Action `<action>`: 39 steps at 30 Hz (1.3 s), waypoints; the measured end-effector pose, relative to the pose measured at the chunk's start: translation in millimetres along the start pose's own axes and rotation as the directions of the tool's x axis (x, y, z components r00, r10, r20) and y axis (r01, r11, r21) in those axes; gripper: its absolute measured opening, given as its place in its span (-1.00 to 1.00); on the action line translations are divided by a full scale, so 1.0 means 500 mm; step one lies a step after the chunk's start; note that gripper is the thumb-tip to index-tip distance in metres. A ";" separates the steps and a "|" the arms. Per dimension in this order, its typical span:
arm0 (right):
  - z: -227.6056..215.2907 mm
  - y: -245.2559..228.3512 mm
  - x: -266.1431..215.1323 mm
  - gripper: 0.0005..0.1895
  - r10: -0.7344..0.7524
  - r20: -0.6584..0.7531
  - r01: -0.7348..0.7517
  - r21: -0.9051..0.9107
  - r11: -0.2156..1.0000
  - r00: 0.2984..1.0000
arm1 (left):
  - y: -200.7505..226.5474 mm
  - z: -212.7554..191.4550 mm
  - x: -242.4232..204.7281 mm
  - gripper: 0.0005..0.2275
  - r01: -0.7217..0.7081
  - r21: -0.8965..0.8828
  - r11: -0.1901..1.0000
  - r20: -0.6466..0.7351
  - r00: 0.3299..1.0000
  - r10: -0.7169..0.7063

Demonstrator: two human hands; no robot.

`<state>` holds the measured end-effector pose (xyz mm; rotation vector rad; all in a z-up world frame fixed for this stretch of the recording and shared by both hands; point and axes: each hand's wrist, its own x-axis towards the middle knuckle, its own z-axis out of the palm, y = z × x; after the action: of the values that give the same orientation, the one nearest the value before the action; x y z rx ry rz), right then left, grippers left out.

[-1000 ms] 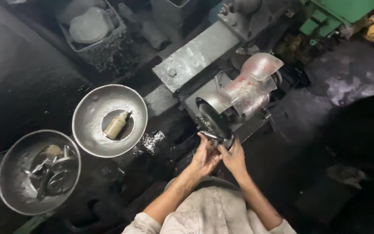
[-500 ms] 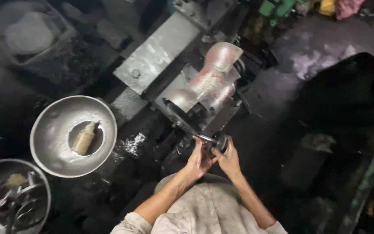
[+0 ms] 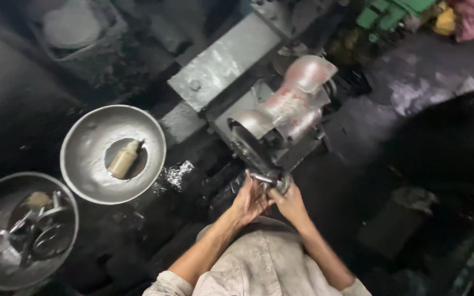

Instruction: The person repeatedly grinds small metal parts against a rotating grinding wheel, then rinses them in a metal bowl of water. They continue this cycle, handling each part individually and returning it to the bowl after grinding.

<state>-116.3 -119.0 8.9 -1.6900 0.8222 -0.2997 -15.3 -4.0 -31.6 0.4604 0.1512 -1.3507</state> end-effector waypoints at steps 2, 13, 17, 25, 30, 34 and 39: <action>0.033 0.008 0.034 -0.64 0.063 -0.050 -0.068 -0.100 0.993 0.997 | 0.030 0.011 -0.008 -0.18 -0.062 -0.045 0.997 0.086 0.994 0.066; 0.042 0.034 0.083 -0.48 0.056 -0.120 -0.088 -0.286 0.954 0.991 | 0.036 0.037 0.022 -0.24 -0.183 0.007 0.983 -0.031 0.983 0.184; 0.014 0.030 0.055 -0.42 0.087 -0.137 -0.111 -0.176 0.978 0.987 | 0.002 0.038 0.037 -0.23 -0.104 0.018 0.994 -0.088 0.990 0.105; -0.058 -0.001 -0.032 -0.43 0.147 -0.161 -0.171 -0.148 0.974 0.976 | -0.069 0.025 0.053 -0.41 0.011 0.089 0.996 -0.028 1.000 -0.009; -0.148 -0.053 -0.108 -0.26 -0.252 0.034 0.239 0.223 0.945 0.967 | -0.098 0.005 0.043 -0.65 0.080 0.355 0.932 0.006 0.996 -0.088; -0.144 -0.093 -0.070 -0.42 -0.328 0.163 0.353 -0.161 0.921 0.930 | -0.118 -0.038 0.060 -0.71 0.247 0.315 0.916 -0.183 0.963 -0.197; -0.094 -0.110 0.038 -0.57 -0.077 0.270 0.180 -0.380 0.907 0.960 | -0.097 -0.118 0.138 -0.70 0.191 0.236 0.953 -0.294 0.948 -0.118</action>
<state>-110.7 -162.3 69.4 -2.1230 0.6086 0.0003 -37.2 -49.8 -121.1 0.8782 0.2454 -1.4641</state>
